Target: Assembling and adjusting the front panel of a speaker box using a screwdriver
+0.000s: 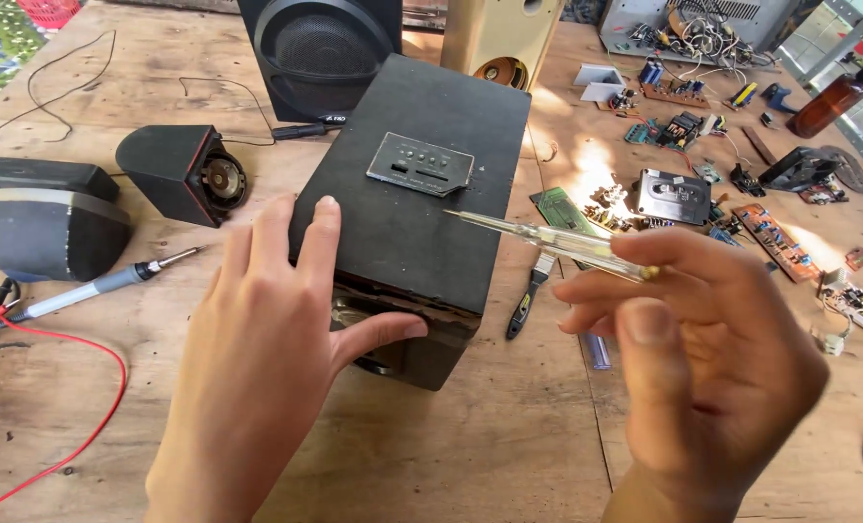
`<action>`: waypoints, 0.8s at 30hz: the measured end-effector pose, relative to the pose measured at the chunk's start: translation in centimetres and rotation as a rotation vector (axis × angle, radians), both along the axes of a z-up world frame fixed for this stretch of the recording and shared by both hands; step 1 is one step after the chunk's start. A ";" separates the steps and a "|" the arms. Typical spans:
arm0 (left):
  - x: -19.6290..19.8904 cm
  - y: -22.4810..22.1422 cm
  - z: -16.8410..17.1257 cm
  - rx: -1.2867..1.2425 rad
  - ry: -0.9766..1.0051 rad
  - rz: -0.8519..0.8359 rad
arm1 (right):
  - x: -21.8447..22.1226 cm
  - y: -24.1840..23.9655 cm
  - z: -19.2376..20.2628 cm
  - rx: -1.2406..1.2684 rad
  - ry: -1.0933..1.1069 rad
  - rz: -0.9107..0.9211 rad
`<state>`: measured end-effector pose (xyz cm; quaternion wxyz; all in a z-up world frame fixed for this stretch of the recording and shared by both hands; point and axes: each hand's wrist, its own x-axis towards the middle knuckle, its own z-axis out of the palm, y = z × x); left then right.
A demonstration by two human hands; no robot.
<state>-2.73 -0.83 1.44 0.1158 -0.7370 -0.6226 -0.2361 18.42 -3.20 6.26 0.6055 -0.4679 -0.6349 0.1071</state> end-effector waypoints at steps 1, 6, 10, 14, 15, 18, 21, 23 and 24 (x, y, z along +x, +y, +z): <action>0.0 0.0 0.0 0.000 -0.001 0.003 | 0.0 0.0 0.0 0.000 -0.001 0.003; 0.1 0.1 0.0 -0.021 0.010 0.025 | -0.2 -0.1 -0.2 -0.019 -0.004 -0.034; 0.1 0.3 -0.4 0.016 0.042 0.038 | -0.1 -0.1 -0.3 -0.017 -0.008 -0.034; 0.1 0.3 -0.3 0.009 0.042 0.030 | 0.0 0.4 -0.4 0.002 -0.032 0.024; 0.1 0.4 -0.3 0.014 0.048 0.032 | 0.0 0.6 -0.5 0.018 -0.043 0.058; 0.1 0.4 -0.3 0.017 0.046 0.022 | 0.1 1.0 -0.9 -0.032 -0.044 0.088; 0.1 0.4 -0.2 0.013 0.037 0.017 | -0.1 0.9 -0.6 -0.030 -0.069 0.084; 0.1 0.4 -0.2 0.015 0.042 0.023 | -0.4 0.4 -0.2 -0.007 -0.090 0.055; 0.1 0.4 -0.3 0.017 0.046 0.027 | -0.5 0.1 -0.1 0.015 -0.111 0.023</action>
